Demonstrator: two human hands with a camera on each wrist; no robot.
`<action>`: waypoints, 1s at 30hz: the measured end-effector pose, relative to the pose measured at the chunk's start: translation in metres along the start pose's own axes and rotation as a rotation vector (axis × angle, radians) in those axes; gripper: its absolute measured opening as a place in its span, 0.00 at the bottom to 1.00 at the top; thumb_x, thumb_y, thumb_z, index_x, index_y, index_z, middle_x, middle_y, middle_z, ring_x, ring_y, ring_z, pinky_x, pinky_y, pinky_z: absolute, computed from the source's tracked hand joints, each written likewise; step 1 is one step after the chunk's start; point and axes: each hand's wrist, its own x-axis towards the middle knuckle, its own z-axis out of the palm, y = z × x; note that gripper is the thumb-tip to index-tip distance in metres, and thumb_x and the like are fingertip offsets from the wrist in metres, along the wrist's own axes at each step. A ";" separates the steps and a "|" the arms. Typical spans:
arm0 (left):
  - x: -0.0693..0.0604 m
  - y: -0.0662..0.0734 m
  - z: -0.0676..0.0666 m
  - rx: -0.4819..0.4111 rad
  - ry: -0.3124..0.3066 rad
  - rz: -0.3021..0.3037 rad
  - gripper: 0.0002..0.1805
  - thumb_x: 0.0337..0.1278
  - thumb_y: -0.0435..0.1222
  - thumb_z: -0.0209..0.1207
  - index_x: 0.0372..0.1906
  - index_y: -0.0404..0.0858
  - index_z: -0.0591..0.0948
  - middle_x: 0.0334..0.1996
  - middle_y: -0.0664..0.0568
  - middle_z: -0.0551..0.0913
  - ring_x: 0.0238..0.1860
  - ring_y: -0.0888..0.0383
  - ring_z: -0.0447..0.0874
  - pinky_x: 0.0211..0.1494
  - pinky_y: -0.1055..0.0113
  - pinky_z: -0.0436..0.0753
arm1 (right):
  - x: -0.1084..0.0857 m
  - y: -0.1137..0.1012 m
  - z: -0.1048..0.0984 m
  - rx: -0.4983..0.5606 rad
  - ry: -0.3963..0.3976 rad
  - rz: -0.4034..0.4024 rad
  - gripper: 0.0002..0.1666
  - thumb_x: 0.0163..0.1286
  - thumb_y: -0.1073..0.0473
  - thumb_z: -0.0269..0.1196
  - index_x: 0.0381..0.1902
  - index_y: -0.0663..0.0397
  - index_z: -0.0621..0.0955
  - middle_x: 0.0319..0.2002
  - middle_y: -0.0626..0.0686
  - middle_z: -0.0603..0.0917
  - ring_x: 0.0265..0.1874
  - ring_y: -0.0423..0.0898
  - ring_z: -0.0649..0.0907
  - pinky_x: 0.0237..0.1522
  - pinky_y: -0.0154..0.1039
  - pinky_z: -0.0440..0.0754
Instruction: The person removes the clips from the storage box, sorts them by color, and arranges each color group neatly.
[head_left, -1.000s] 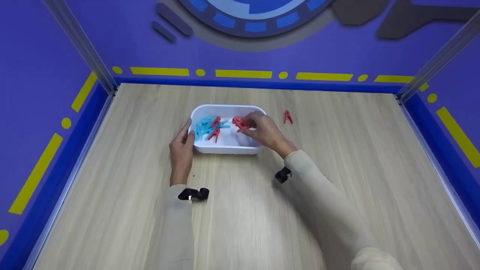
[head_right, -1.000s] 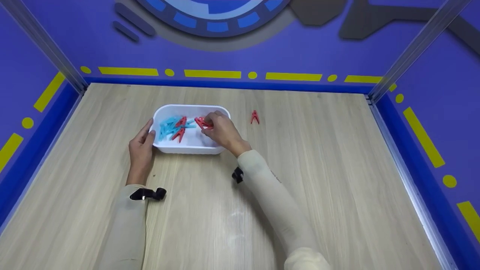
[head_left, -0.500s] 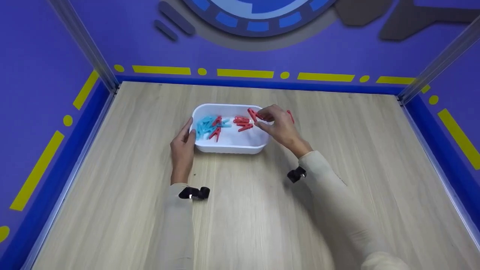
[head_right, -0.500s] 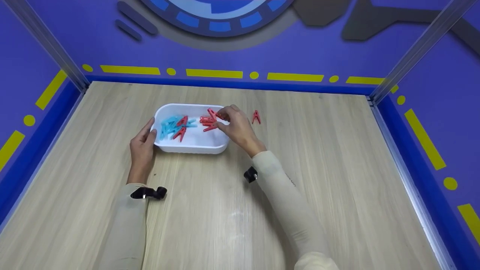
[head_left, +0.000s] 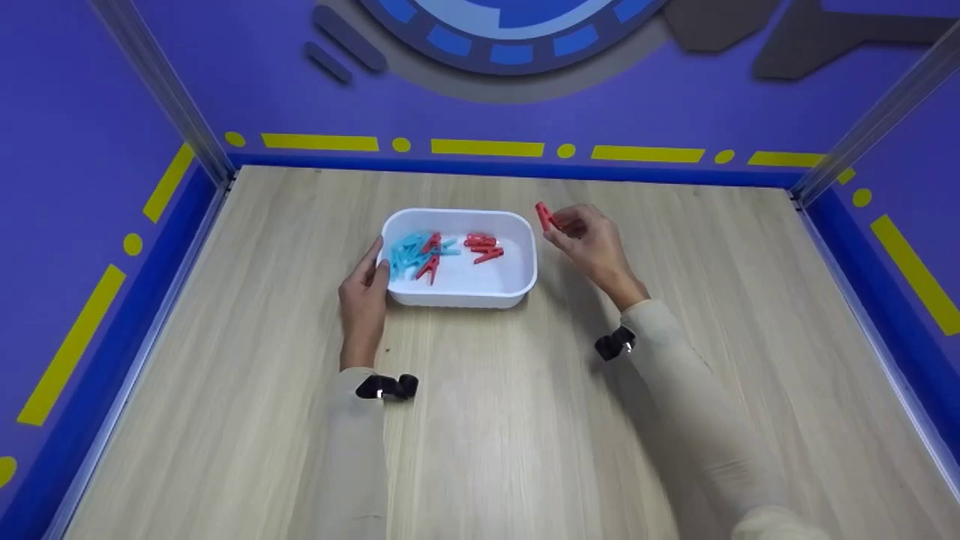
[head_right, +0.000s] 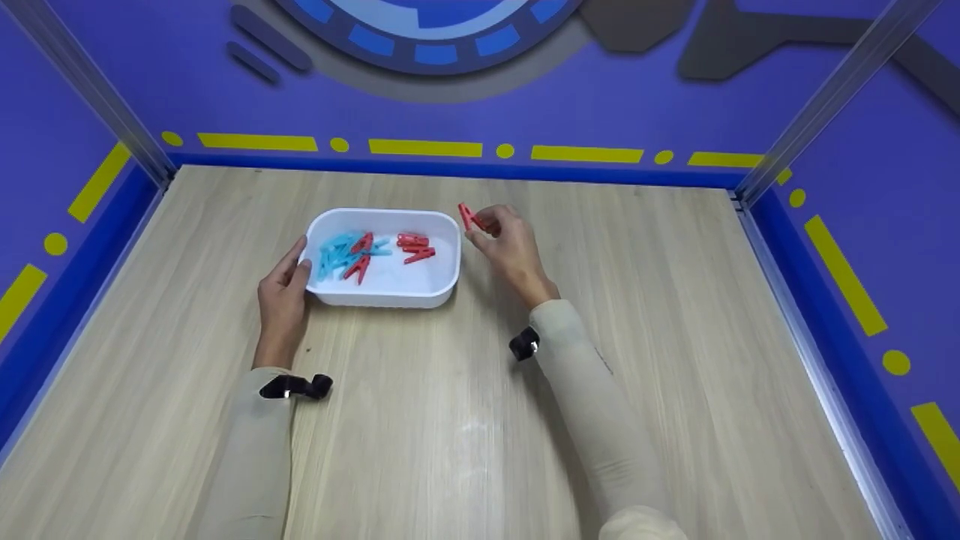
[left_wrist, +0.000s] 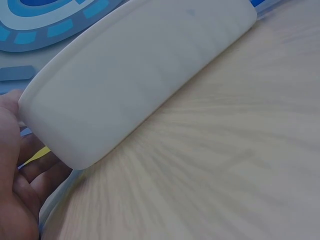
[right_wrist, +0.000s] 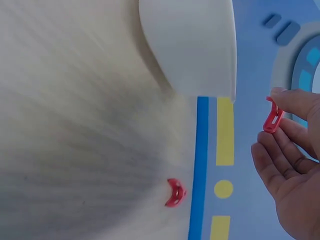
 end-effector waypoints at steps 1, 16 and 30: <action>0.000 0.000 0.000 -0.004 -0.001 0.002 0.25 0.83 0.44 0.56 0.78 0.55 0.74 0.77 0.64 0.70 0.78 0.67 0.62 0.79 0.65 0.65 | 0.000 0.003 -0.002 0.002 0.006 0.009 0.18 0.70 0.64 0.74 0.55 0.65 0.84 0.49 0.60 0.86 0.47 0.53 0.84 0.55 0.45 0.85; 0.001 -0.002 0.000 0.028 0.006 -0.005 0.25 0.83 0.46 0.56 0.78 0.58 0.74 0.77 0.65 0.70 0.78 0.68 0.62 0.78 0.66 0.66 | -0.003 0.046 -0.017 0.009 0.086 0.198 0.18 0.72 0.64 0.72 0.56 0.66 0.84 0.48 0.61 0.86 0.46 0.51 0.83 0.46 0.35 0.80; 0.000 -0.001 0.000 -0.009 0.007 0.016 0.25 0.82 0.45 0.57 0.77 0.57 0.75 0.76 0.64 0.71 0.77 0.68 0.63 0.78 0.67 0.67 | -0.006 0.073 -0.026 -0.027 0.054 0.327 0.19 0.76 0.60 0.69 0.59 0.65 0.82 0.51 0.60 0.84 0.50 0.52 0.81 0.47 0.39 0.79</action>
